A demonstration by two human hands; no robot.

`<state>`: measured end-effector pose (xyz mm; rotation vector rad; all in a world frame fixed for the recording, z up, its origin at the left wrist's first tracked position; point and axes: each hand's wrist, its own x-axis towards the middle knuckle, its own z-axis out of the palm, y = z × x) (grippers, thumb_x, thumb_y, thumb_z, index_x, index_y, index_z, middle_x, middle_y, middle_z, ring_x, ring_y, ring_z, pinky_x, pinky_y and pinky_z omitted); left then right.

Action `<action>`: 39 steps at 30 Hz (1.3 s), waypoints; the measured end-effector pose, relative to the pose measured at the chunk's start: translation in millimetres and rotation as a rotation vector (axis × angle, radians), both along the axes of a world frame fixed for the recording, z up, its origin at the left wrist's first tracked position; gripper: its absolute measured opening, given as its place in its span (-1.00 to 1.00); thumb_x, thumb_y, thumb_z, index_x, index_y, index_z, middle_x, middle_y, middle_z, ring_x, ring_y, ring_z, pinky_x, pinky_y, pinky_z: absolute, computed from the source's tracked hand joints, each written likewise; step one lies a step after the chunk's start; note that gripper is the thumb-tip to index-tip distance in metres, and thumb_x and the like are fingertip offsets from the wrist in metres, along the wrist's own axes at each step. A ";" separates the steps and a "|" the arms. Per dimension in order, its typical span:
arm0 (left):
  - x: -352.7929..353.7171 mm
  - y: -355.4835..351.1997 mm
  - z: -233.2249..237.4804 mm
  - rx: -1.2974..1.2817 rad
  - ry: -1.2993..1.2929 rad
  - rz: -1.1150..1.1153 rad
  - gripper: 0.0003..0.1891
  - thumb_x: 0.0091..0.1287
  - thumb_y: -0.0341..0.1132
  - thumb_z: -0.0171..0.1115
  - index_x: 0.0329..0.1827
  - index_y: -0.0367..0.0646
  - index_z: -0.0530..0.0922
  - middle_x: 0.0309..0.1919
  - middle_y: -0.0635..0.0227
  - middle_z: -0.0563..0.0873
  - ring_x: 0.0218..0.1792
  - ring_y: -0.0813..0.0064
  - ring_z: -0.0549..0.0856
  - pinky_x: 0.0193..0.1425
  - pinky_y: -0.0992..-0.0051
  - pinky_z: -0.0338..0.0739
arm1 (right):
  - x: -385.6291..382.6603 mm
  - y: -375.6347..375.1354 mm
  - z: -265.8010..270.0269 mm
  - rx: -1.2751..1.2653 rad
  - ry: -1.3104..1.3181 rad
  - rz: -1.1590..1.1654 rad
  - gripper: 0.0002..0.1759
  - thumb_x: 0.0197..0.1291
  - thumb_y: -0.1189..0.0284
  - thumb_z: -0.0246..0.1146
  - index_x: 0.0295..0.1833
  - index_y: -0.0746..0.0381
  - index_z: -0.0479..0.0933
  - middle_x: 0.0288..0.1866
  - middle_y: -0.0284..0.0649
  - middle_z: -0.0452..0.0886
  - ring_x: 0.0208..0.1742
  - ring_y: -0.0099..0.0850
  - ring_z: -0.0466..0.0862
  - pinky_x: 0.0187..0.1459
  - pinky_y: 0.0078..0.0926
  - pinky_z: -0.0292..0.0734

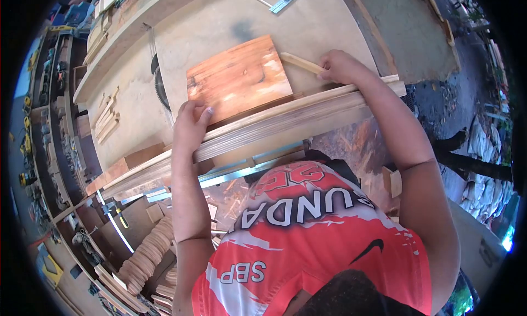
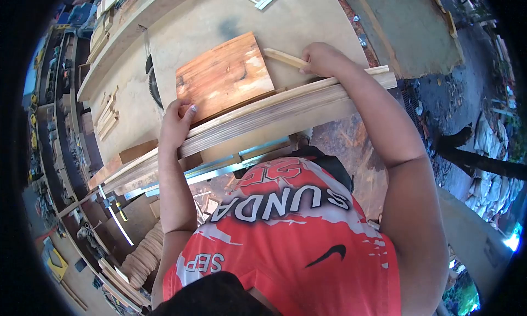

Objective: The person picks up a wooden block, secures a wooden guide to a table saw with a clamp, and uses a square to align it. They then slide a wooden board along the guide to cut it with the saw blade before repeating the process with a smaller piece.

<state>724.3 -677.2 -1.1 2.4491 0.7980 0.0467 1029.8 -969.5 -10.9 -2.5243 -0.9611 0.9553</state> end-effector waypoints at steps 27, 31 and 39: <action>-10.8 10.0 -0.1 -0.504 -0.110 0.081 -0.69 0.40 -0.29 0.33 0.10 -0.25 0.55 0.07 0.31 0.61 0.03 0.48 0.57 0.13 0.46 0.47 | -2.4 32.1 -23.2 0.118 0.201 -0.078 -0.59 0.04 0.27 0.53 -0.20 0.33 0.54 -0.35 -0.06 0.68 -0.40 -0.22 0.70 -0.30 -0.25 0.61; -6.6 7.7 8.6 -0.575 -0.074 0.135 -0.68 0.42 -0.29 0.31 0.12 -0.27 0.54 0.08 0.29 0.61 0.04 0.47 0.58 0.12 0.48 0.48 | -8.7 36.2 -22.9 0.097 0.277 -0.085 -0.60 0.11 0.37 0.51 -0.08 0.35 0.51 -0.38 -0.08 0.67 -0.54 -0.41 0.67 -0.50 -0.44 0.58; -2.5 4.2 7.1 -0.545 -0.072 0.167 -0.62 0.41 -0.25 0.32 0.18 -0.27 0.53 0.07 0.22 0.64 0.06 0.45 0.58 0.13 0.45 0.49 | -14.7 42.9 -9.2 0.103 0.549 -0.139 -0.69 0.24 0.49 0.39 -0.04 0.36 0.41 -0.24 -0.10 0.65 -0.31 -0.40 0.70 -0.34 -0.46 0.69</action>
